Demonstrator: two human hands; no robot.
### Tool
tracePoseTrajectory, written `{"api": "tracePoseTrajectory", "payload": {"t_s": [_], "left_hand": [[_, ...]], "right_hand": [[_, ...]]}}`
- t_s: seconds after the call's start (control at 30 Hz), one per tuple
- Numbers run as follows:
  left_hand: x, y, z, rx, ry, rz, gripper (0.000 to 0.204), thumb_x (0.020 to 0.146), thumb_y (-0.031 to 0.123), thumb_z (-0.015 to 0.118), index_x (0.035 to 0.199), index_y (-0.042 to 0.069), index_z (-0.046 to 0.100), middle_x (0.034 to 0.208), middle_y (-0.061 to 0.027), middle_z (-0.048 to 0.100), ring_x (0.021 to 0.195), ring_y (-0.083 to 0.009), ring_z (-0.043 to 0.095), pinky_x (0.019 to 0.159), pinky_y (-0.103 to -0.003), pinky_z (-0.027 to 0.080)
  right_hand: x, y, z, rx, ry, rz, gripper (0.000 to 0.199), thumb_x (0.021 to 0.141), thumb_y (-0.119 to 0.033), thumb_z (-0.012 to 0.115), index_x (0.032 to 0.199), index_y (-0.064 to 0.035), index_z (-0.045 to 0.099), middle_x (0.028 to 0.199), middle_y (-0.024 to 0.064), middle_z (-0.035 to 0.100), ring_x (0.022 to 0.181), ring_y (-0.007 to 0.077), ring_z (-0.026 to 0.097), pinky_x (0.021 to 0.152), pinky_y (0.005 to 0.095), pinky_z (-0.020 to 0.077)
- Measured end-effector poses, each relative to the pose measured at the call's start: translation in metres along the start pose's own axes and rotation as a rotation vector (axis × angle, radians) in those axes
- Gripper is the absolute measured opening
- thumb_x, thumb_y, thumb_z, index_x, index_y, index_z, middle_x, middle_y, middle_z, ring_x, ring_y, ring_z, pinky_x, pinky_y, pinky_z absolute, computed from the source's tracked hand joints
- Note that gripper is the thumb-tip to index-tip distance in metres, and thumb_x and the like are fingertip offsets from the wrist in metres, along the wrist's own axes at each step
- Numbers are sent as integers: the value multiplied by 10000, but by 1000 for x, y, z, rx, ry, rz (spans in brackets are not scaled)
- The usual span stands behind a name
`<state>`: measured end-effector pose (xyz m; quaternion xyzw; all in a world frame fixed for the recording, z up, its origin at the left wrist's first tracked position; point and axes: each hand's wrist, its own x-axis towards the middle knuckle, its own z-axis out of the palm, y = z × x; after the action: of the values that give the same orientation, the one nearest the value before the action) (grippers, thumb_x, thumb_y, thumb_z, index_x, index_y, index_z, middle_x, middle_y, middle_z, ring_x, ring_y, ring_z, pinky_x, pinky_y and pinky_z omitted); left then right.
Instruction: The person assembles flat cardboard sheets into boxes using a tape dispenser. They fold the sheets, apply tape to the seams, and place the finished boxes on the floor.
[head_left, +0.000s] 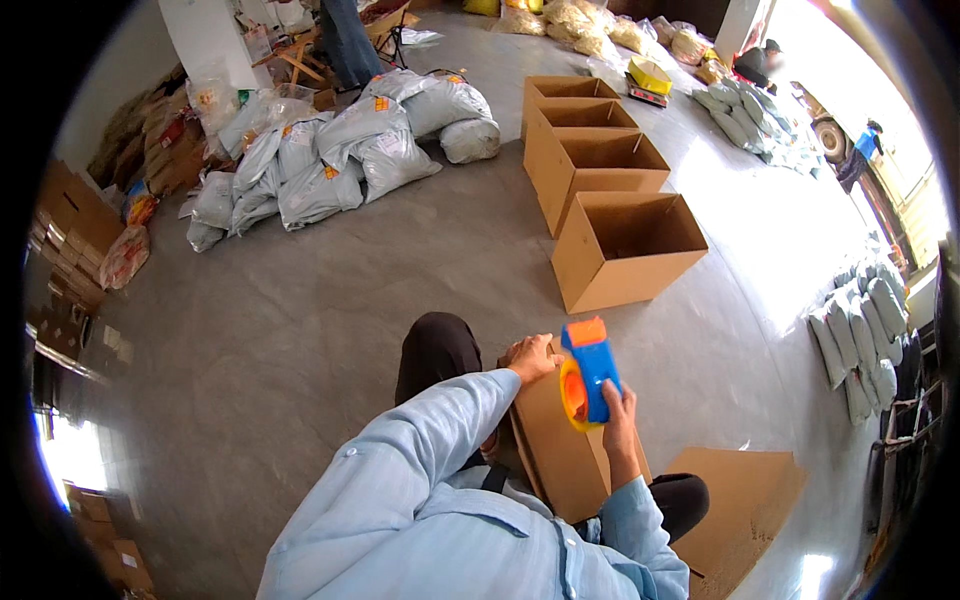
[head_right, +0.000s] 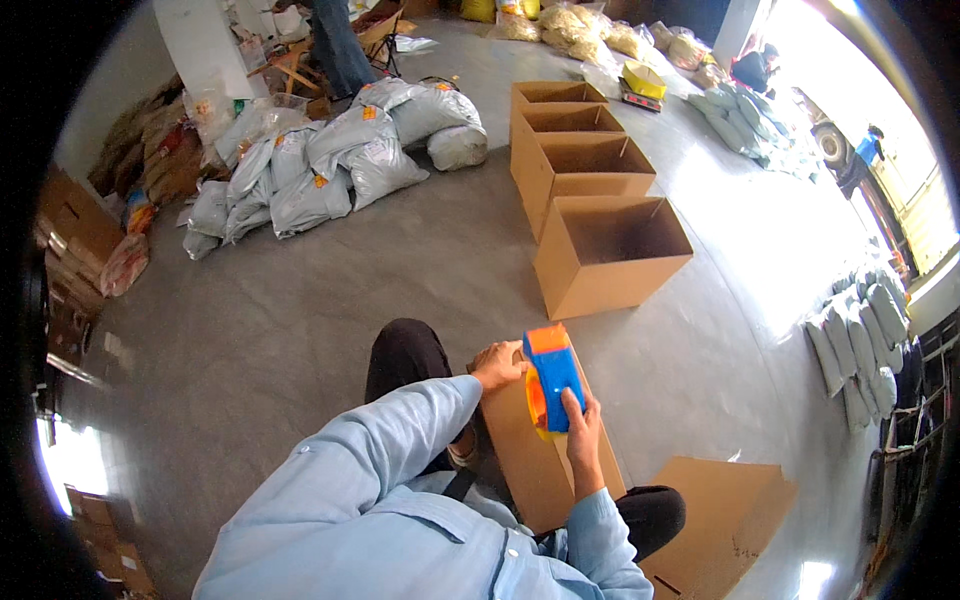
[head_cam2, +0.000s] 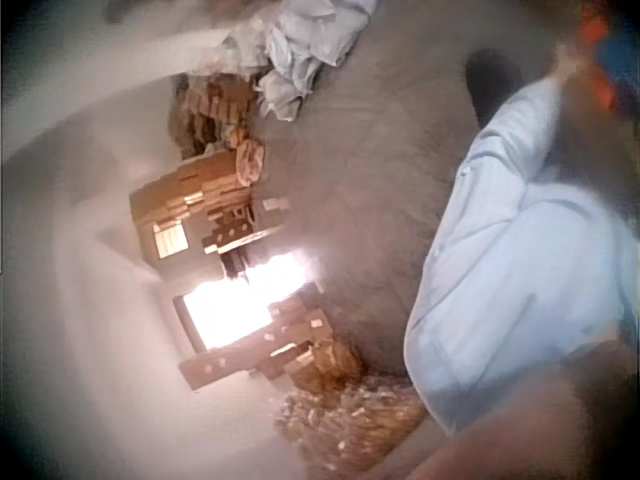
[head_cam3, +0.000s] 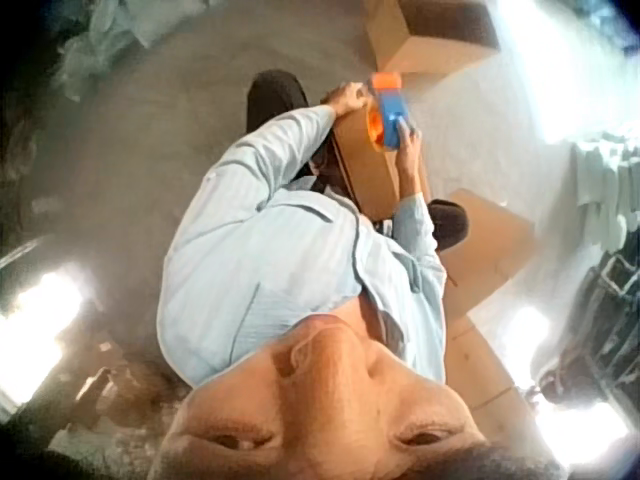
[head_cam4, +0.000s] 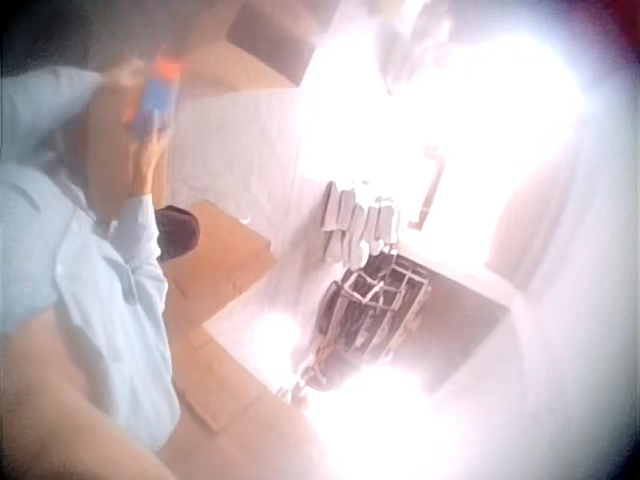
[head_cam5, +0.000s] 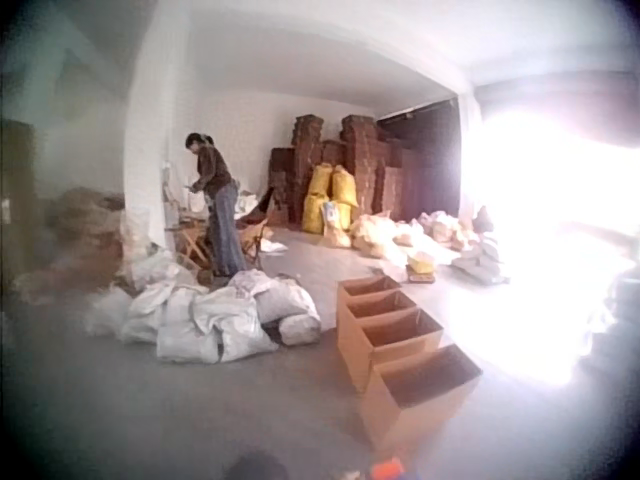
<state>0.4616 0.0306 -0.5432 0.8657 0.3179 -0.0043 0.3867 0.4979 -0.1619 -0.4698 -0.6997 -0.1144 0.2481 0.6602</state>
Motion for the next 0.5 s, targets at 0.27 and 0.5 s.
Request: {"api": "tracePoseTrajectory", "payload": {"t_s": [0.27, 0.5], "left_hand": [[-5, -2, 5, 33, 59, 51, 576, 774, 298, 631, 1245, -4, 497, 1142, -226, 580, 1071, -349, 560, 934, -418, 422], [5, -9, 13, 19, 48, 61, 695, 710, 421, 675, 1256, 29, 497, 1139, -235, 575, 1070, -351, 557, 922, -419, 429]], "right_hand": [[-8, 42, -27, -31, -8, 78, 445, 861, -366, 593, 1078, 12, 502, 1026, 86, 516, 943, 136, 508, 844, 280, 413], [-9, 11, -16, -48, -127, -24, 377, 849, -359, 602, 834, 17, 575, 724, 12, 526, 670, 76, 498, 616, 223, 417]]}}
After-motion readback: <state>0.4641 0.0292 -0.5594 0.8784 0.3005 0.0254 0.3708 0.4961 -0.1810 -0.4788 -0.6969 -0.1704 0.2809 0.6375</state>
